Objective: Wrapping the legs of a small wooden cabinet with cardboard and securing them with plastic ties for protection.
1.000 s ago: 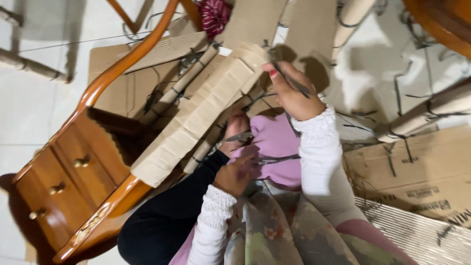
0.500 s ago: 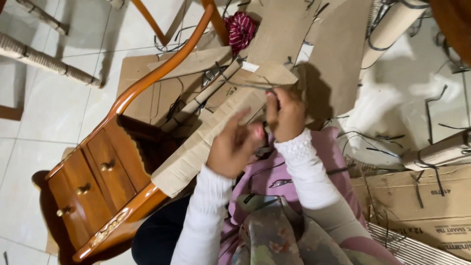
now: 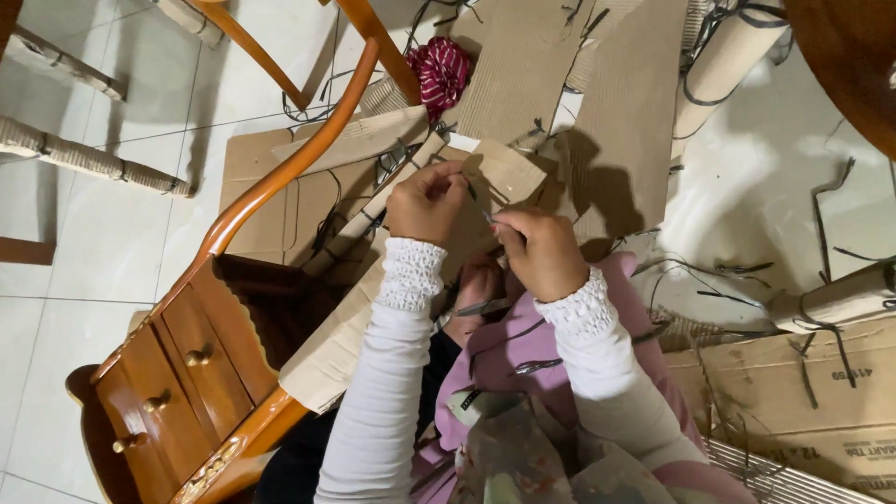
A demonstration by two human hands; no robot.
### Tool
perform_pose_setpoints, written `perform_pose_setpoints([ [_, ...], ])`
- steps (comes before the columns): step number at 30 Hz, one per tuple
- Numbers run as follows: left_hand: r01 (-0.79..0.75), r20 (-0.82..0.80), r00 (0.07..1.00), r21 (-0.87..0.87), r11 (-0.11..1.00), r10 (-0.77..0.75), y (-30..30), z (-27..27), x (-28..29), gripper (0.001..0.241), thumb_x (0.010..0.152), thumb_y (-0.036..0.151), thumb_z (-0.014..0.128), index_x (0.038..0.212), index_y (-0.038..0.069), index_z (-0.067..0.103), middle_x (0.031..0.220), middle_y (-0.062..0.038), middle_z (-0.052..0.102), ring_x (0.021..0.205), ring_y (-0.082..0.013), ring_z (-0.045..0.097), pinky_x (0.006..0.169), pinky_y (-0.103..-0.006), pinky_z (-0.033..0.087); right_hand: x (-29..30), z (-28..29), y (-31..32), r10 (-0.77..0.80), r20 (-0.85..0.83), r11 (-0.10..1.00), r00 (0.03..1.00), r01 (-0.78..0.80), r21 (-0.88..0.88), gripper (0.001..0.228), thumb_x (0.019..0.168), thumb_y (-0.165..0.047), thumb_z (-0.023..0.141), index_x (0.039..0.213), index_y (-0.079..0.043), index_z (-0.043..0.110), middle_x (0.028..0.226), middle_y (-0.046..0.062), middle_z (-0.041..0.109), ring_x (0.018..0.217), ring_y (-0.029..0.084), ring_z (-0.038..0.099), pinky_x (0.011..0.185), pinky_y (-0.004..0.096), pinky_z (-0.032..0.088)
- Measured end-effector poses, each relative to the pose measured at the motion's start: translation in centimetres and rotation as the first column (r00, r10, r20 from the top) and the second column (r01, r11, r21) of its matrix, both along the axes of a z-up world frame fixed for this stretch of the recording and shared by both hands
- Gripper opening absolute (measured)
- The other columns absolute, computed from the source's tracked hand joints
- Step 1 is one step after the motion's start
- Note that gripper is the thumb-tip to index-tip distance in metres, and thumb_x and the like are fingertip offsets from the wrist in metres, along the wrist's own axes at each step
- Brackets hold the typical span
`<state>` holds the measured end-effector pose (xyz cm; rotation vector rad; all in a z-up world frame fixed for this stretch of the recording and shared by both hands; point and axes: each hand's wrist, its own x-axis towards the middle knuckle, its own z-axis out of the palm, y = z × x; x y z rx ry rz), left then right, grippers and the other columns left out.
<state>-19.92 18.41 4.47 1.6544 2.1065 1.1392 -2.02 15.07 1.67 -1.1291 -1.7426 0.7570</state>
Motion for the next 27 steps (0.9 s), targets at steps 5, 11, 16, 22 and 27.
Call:
perform_pose_setpoints([
  [5,0.081,0.055,0.995,-0.016,0.997,-0.08,1.0,-1.3,0.4,0.018,0.079,0.024,0.08,0.096,0.031,0.083,0.082,0.004,0.079,0.081,-0.0178,0.077,0.077,-0.0307,0.062,0.3,-0.2,0.9,0.029,-0.005,0.981,1.0,-0.03,-0.193,0.009,0.091,-0.011,0.07,0.094,-0.013,0.079,0.069,0.007,0.075,0.063,0.026,0.073,0.063,0.036,0.058],
  [11,0.12,0.013,0.993,-0.148,0.982,-0.119,1.3,-2.0,0.1,0.029,0.079,0.045,0.082,0.104,0.03,0.081,0.096,-0.002,0.079,0.092,-0.026,0.076,0.083,-0.0361,0.061,1.4,0.8,1.3,0.043,-0.077,0.886,0.996,-0.074,-0.457,0.01,0.092,-0.014,0.068,0.09,-0.011,0.078,0.067,0.004,0.075,0.053,0.016,0.07,0.058,0.028,0.056],
  [16,0.175,-0.019,0.98,-0.407,0.897,-0.2,1.8,-1.3,-0.1,0.063,0.077,0.066,0.079,0.124,0.024,0.074,0.113,-0.012,0.077,0.111,-0.0377,0.07,0.1,-0.0475,0.057,1.3,-0.8,2.5,0.038,-0.053,0.832,0.998,-0.061,-0.551,0.013,0.091,-0.015,0.067,0.086,-0.01,0.078,0.062,0.003,0.074,0.05,0.015,0.068,0.057,0.025,0.054],
  [22,0.214,-0.171,0.918,-0.548,0.809,-0.358,1.8,-0.3,0.5,0.069,0.085,0.056,0.073,0.133,0.008,0.066,0.117,-0.023,0.074,0.114,-0.0437,0.069,0.105,-0.054,0.053,0.7,-6.1,4.2,0.073,-0.067,0.827,0.995,-0.098,-0.554,0.011,0.089,-0.016,0.07,0.088,-0.008,0.078,0.064,0.004,0.074,0.055,0.016,0.068,0.061,0.026,0.054],
  [27,0.185,-0.186,0.899,-0.657,0.73,-0.395,2.6,-1.0,0.0,0.077,0.084,0.073,0.066,0.137,0.018,0.062,0.123,-0.013,0.072,0.119,-0.034,0.067,0.104,-0.0461,0.054,1.4,-7.1,4.4,0.05,-0.205,0.808,0.977,-0.16,-0.567,0.009,0.088,-0.011,0.071,0.094,-0.007,0.075,0.068,0.009,0.074,0.05,0.014,0.065,0.051,0.025,0.052],
])
